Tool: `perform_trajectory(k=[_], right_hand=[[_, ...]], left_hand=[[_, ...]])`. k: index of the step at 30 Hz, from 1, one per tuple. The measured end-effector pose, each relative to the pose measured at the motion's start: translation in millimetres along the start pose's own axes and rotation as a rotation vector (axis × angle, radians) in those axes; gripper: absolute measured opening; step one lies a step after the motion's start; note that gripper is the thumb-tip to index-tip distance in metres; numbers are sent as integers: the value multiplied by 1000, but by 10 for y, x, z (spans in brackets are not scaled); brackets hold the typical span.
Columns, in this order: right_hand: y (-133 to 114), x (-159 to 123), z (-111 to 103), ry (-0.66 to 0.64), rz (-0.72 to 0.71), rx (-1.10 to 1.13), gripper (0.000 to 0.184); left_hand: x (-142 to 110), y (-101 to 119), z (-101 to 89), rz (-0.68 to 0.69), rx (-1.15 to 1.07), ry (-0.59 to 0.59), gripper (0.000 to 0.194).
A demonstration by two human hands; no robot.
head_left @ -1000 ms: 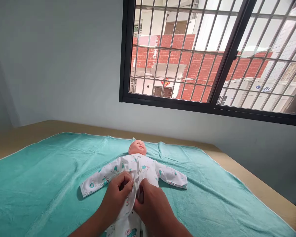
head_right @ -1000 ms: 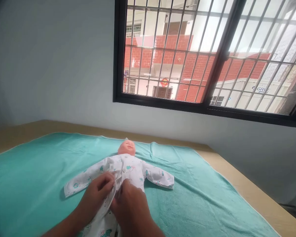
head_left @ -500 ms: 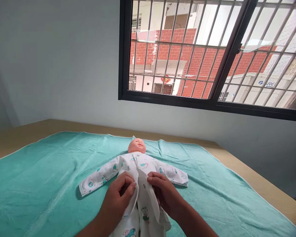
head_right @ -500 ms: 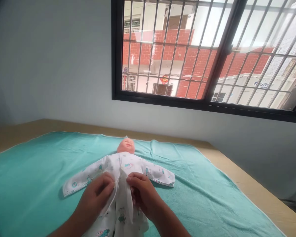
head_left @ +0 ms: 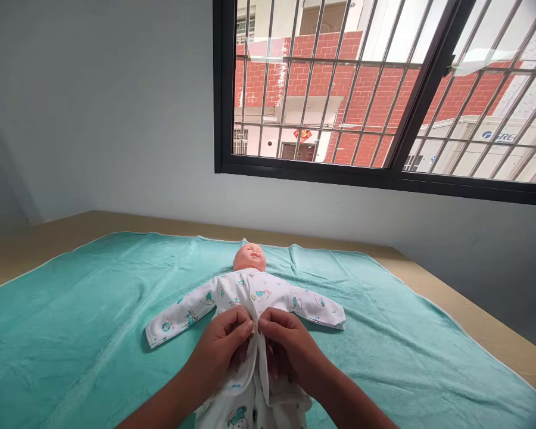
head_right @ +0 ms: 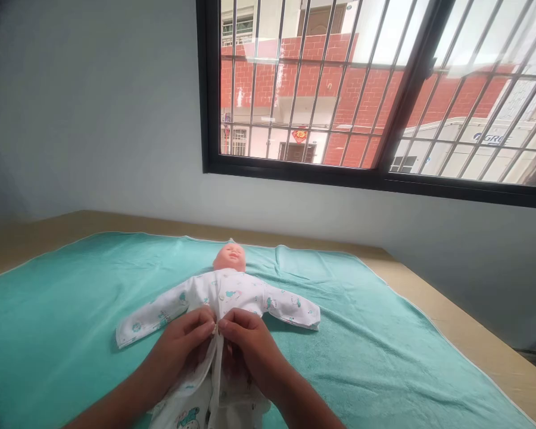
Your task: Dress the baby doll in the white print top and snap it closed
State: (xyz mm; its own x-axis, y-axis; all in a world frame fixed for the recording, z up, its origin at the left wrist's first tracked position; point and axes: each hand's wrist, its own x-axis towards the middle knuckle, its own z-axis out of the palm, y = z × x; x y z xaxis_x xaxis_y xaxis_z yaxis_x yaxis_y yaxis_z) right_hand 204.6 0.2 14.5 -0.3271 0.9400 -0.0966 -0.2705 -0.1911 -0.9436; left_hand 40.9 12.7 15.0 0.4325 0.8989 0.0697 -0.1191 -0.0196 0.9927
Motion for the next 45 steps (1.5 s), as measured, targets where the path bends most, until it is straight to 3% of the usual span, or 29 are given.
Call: perform_trajectory(k=[13,24,31,38,45], right_hand=[[-10,-10,89,116,-24,-67,38],[-26,-9,-21,-61,-21,-2,34],[-40,-11,-59,-101,-20,-16,26],[-15,-38,-18,34,-26,-214,31],[112,-25,35,82,-63,-247,17]], left_hand=[[-7,43,-39,-13,-52,-48,34],[-35,82,14,-10,86,-34,34],[-31,71,-9,7,117,-39,35],[-31,60,2,13,198,-31,36],[-27,12,45,-49,331,72,39]])
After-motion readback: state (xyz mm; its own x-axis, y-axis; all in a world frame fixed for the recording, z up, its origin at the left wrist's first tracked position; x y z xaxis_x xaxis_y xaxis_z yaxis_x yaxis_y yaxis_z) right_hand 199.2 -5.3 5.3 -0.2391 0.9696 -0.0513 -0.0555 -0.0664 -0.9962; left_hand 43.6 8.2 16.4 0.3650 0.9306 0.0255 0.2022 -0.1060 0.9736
